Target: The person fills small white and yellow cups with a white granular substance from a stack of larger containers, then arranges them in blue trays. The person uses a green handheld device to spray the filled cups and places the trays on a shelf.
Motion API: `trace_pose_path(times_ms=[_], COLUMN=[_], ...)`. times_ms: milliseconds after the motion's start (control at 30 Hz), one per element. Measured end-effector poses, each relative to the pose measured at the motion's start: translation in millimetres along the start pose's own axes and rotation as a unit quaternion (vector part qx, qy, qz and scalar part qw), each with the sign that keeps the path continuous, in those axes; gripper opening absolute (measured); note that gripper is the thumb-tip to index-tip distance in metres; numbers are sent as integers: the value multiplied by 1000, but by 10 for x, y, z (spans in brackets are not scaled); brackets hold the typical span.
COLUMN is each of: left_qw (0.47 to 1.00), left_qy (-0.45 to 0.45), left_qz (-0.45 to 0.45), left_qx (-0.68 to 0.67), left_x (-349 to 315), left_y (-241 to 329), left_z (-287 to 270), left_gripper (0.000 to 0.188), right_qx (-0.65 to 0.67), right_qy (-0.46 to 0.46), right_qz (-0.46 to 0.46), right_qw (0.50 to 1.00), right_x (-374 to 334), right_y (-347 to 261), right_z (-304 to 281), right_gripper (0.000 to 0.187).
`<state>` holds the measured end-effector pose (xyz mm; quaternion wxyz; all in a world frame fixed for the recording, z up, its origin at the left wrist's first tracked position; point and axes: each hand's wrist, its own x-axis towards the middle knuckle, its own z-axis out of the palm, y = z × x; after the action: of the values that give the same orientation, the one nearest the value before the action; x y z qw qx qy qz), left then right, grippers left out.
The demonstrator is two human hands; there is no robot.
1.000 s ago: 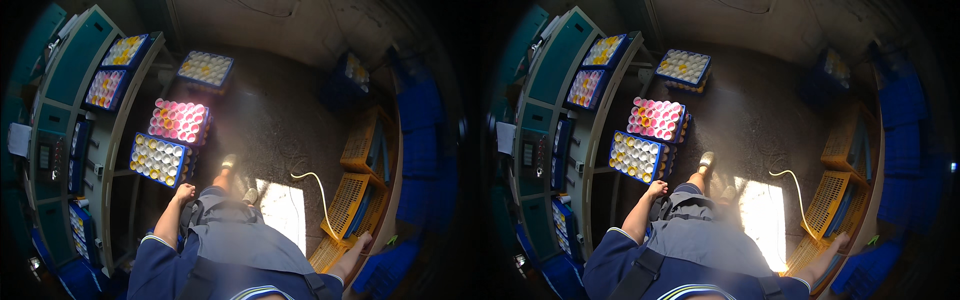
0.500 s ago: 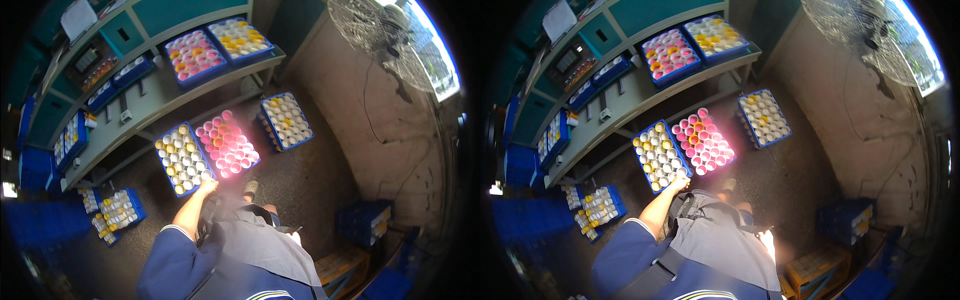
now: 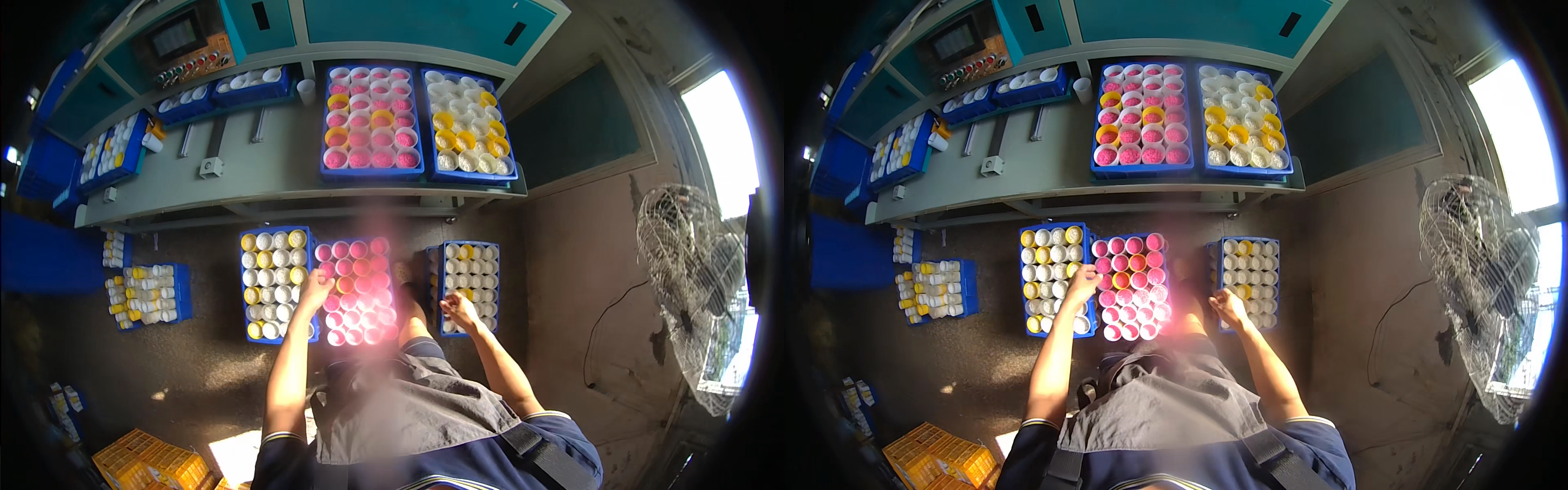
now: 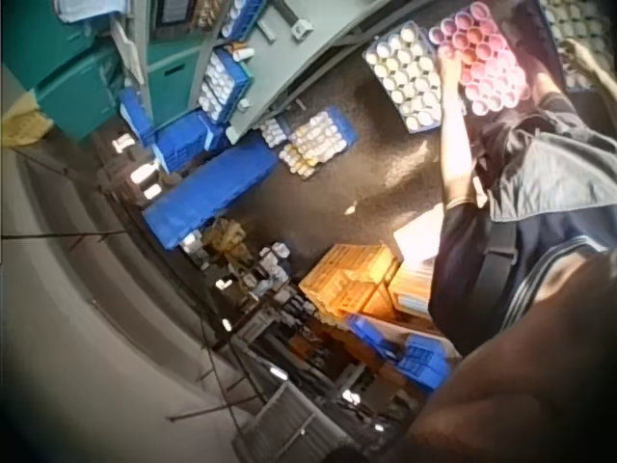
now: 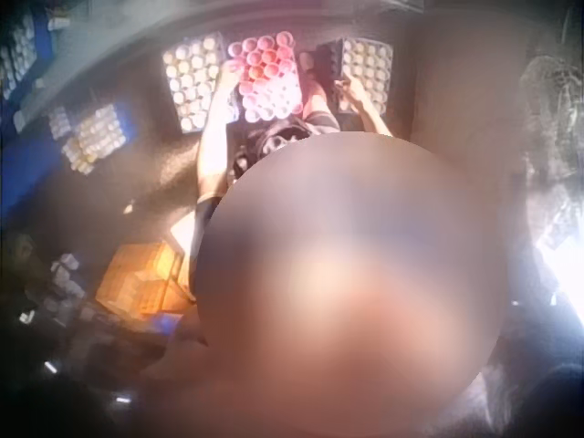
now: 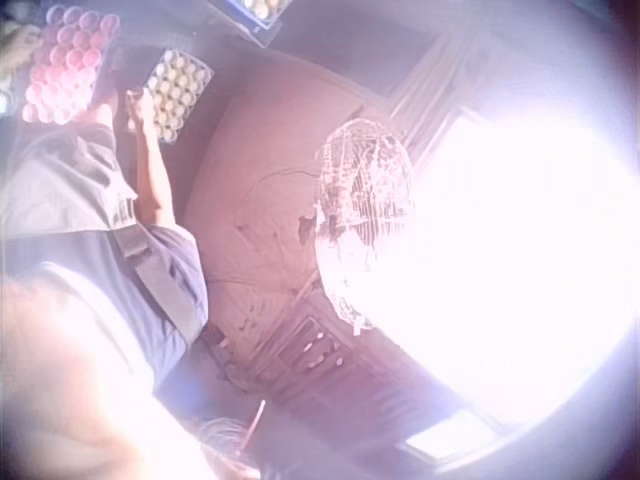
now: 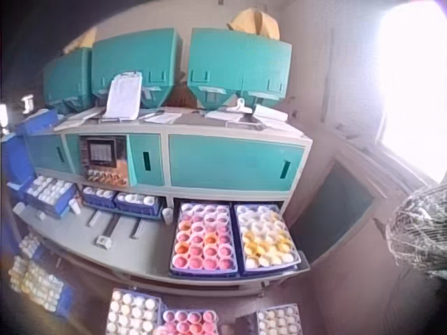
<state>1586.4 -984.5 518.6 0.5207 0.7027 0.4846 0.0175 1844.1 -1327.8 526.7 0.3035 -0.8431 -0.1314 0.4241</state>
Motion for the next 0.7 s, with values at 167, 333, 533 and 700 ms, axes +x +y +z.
trace_pose_path(times_ms=[167,333,533,700], left_qw=[950,951,967,963], left_qy=[195,139,95,112], left_qz=[230,152,120,150], left_qx=[82,232,205,196], left_x=[1293,2450,2838,2735], left_y=[1779,2711,2636,2656], left_z=[-16,44,63,61], left_gripper=[64,96,76,71], right_qx=[-8,-108,-188,-196], right_qy=[141,113,97,94], right_qz=[-421,-379,-292,-284], right_qw=[896,912,933,934], right_x=[1422,2562,2946,2827], right_y=[-2566,-3711,-3704,-3809], right_z=[-304,-294,10,-7], right_gripper=[48,89,64,56])
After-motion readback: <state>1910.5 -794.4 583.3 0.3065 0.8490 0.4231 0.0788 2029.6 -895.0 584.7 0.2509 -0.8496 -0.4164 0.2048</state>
